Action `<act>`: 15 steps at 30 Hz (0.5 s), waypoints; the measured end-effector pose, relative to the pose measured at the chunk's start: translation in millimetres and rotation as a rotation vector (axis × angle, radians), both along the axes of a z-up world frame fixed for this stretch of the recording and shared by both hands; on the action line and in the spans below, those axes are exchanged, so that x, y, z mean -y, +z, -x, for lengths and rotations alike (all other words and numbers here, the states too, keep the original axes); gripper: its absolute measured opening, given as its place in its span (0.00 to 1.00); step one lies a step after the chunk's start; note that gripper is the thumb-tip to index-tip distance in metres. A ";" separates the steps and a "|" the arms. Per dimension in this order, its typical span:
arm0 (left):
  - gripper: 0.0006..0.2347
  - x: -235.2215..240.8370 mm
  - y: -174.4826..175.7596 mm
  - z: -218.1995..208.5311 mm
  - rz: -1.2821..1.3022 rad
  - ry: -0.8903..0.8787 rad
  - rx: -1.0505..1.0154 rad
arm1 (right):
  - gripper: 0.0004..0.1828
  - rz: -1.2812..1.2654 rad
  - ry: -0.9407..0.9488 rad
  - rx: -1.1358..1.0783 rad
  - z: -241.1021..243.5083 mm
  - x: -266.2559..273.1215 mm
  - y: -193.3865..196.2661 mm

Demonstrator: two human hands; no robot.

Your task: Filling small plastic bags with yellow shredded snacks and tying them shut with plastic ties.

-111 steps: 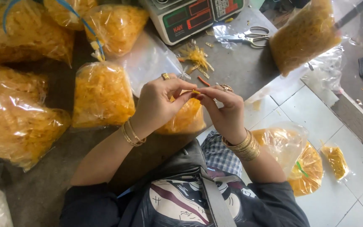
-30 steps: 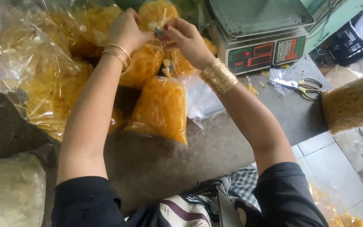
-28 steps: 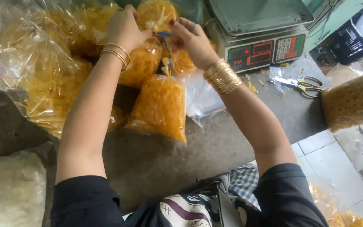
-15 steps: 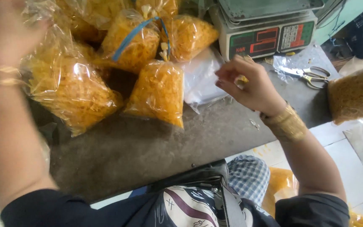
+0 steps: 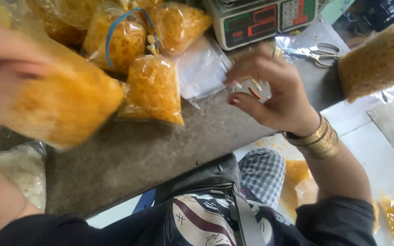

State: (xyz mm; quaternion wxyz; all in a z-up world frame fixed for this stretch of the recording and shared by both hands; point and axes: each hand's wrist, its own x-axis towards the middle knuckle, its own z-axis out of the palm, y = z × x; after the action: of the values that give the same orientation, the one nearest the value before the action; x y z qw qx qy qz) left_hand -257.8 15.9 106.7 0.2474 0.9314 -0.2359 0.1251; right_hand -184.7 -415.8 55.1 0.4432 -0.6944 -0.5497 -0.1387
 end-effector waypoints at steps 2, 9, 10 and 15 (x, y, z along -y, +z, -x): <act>0.08 87.3 28.6 13.5 -0.004 -0.048 -0.007 | 0.19 -0.001 0.020 0.174 7.9 -9.0 26.3; 0.06 169.2 39.6 -29.1 -0.174 -0.575 0.491 | 0.28 0.186 0.106 0.031 6.7 -13.1 65.6; 0.05 176.5 32.7 -36.1 -0.051 -0.623 0.443 | 0.16 0.277 0.123 -0.011 3.9 -5.6 67.9; 0.07 194.1 12.3 -50.5 -0.083 -0.601 0.193 | 0.09 0.360 -0.004 0.083 10.4 47.3 61.3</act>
State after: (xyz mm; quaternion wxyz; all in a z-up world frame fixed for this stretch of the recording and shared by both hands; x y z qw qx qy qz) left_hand -207.3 -178.2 119.0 0.2116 0.8132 -0.5277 0.1247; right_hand -195.1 -463.2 116.4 0.2885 -0.7572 -0.5821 -0.0675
